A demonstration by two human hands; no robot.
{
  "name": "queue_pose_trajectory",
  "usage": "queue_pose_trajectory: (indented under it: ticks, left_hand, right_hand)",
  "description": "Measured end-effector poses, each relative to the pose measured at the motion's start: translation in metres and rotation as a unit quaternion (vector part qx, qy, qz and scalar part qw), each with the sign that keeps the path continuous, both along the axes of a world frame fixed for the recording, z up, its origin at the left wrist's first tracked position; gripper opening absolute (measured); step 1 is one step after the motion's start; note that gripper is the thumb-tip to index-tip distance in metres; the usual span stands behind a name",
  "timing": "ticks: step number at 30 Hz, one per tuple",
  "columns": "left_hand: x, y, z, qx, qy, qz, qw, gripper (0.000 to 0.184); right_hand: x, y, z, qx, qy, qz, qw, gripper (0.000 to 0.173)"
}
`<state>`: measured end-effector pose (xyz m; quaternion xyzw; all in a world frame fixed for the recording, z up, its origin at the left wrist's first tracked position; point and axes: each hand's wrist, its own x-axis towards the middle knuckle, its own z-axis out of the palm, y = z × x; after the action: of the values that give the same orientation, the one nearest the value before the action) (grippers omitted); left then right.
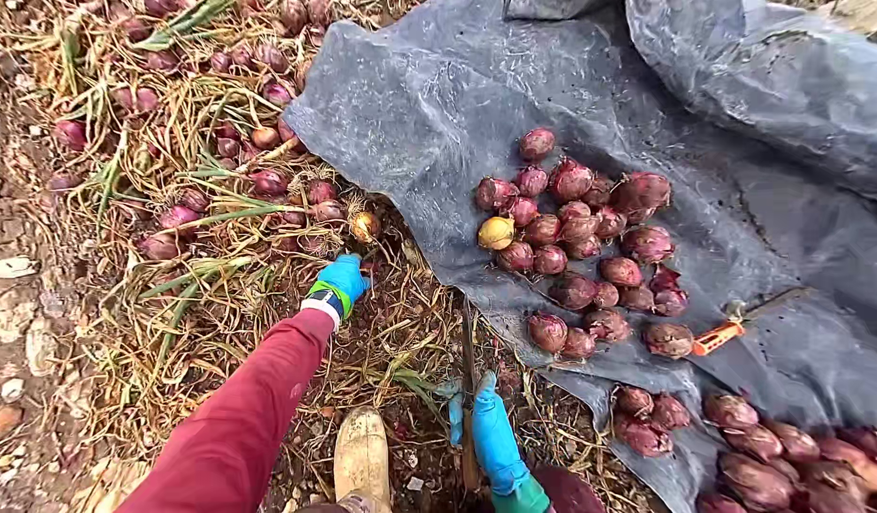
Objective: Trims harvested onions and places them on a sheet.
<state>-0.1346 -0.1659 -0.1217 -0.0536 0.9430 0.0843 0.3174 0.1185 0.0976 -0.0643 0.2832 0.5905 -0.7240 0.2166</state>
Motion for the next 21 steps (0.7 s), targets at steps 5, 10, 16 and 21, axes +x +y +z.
queue_pose_trajectory:
  ticks: [5,10,16,21]
  left_hand:
    - [0.019,-0.019,0.011,0.025,-0.007,-0.056,0.998,0.064]
    - [0.073,0.009,0.094,0.21,-0.028,-0.043,0.976,0.062]
    - [0.103,0.019,0.152,0.175,-0.036,-0.294,0.939,0.033]
    - [0.096,0.008,0.168,0.177,0.035,-0.187,0.966,0.038]
  right_hand:
    - [-0.004,-0.016,-0.02,-0.039,-0.074,0.001,0.996,0.1]
    - [-0.044,-0.042,-0.014,-0.086,-0.019,0.029,0.996,0.086]
    - [-0.063,-0.046,0.035,0.006,0.109,0.114,0.988,0.092]
    - [-0.045,-0.038,0.03,0.013,0.087,0.102,0.991,0.091]
